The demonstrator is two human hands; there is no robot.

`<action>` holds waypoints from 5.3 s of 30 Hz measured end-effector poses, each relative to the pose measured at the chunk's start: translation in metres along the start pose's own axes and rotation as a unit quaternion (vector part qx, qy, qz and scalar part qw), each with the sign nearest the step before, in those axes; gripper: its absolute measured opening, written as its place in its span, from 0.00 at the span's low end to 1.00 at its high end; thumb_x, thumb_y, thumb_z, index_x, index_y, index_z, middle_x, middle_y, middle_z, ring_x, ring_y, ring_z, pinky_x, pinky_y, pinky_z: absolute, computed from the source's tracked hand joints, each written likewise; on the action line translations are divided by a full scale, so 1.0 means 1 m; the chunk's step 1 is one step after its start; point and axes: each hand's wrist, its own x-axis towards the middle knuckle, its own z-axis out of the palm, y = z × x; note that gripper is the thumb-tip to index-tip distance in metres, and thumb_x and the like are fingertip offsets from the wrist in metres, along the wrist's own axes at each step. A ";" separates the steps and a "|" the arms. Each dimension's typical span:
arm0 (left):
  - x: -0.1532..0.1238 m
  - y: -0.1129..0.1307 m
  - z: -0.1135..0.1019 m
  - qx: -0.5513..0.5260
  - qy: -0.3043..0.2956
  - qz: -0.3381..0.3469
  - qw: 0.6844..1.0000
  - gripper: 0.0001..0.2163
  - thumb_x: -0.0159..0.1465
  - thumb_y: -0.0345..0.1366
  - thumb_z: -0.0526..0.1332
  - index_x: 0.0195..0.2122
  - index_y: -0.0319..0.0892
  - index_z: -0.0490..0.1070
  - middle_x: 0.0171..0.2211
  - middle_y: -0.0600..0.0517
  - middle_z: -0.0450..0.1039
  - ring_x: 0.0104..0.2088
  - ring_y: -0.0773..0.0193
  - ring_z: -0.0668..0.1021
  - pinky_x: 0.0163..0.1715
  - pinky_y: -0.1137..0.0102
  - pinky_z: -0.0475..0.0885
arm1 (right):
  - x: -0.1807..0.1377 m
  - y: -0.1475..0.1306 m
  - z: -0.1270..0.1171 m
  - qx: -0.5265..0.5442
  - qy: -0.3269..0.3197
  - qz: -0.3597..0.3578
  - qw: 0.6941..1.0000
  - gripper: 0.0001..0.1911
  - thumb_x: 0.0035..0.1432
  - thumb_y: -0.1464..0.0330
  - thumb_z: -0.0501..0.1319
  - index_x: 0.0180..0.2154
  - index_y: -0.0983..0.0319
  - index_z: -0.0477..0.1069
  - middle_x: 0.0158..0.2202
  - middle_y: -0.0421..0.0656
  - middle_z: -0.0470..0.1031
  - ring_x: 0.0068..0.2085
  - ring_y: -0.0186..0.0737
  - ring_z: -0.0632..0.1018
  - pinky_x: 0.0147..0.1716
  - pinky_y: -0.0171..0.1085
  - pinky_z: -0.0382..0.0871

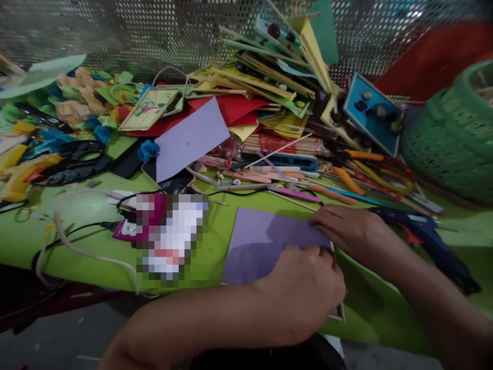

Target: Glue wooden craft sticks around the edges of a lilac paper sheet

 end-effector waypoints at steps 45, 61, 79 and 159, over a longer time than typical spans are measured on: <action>0.001 0.000 -0.007 0.086 -0.042 -0.039 0.995 0.17 0.73 0.41 0.62 0.53 0.31 0.76 0.48 0.37 0.77 0.44 0.55 0.77 0.34 0.66 0.71 | 0.002 -0.003 0.004 -0.097 0.012 -0.006 0.995 0.15 0.74 0.67 0.50 0.35 0.60 0.71 0.32 0.43 0.75 0.31 0.40 0.77 0.30 0.39 0.63; 0.003 -0.001 -0.011 0.060 -0.038 -0.050 0.996 0.12 0.72 0.40 0.64 0.45 0.34 0.77 0.45 0.40 0.78 0.41 0.56 0.78 0.31 0.66 0.71 | -0.004 -0.002 -0.003 0.009 -0.025 0.057 0.998 0.14 0.73 0.64 0.50 0.37 0.59 0.72 0.33 0.45 0.76 0.34 0.44 0.78 0.34 0.43 0.70; 0.003 -0.002 -0.005 0.076 -0.026 -0.045 0.996 0.15 0.73 0.39 0.63 0.52 0.31 0.78 0.51 0.37 0.80 0.44 0.56 0.79 0.36 0.66 0.75 | -0.012 0.002 -0.007 -0.005 -0.001 0.040 0.999 0.13 0.73 0.63 0.52 0.37 0.58 0.71 0.33 0.45 0.77 0.34 0.44 0.79 0.33 0.42 0.70; 0.001 0.000 -0.005 0.082 -0.012 -0.050 0.995 0.15 0.72 0.40 0.64 0.51 0.32 0.78 0.49 0.38 0.77 0.43 0.55 0.77 0.34 0.65 0.73 | -0.006 -0.002 -0.008 0.078 0.117 0.228 0.963 0.14 0.69 0.56 0.56 0.35 0.56 0.71 0.33 0.45 0.80 0.33 0.46 0.81 0.33 0.42 0.70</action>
